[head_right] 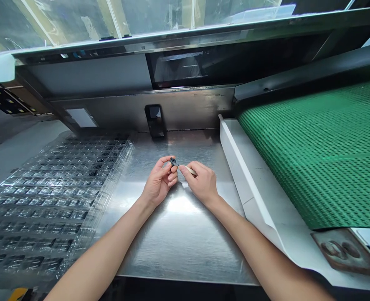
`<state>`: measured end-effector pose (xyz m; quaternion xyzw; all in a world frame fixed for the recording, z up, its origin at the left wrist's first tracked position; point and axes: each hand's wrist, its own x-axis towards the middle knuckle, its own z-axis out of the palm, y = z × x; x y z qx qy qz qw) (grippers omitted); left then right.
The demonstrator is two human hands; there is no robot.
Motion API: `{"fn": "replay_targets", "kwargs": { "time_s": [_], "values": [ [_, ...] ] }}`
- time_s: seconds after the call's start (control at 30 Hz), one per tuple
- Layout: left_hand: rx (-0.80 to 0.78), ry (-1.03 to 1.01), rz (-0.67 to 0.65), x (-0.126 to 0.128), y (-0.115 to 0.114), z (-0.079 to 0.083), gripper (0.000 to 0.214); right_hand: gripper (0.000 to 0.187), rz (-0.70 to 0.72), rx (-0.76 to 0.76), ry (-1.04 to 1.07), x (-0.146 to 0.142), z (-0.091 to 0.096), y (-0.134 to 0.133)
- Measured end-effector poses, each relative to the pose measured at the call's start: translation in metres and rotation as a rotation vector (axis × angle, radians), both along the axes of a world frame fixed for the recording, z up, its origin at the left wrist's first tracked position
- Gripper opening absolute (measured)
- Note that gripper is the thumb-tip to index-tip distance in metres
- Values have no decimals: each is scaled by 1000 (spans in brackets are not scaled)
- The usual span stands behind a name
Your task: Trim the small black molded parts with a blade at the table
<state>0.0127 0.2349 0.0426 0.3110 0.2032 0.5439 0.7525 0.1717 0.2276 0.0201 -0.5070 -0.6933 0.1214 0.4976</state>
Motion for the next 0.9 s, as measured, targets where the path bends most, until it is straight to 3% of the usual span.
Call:
{"fn": "replay_targets", "kwargs": {
  "time_s": [0.9],
  "values": [
    [-30,1,-13,-1,1,1,40,57,-36,-27,-45,0,4,-2]
  ]
}}
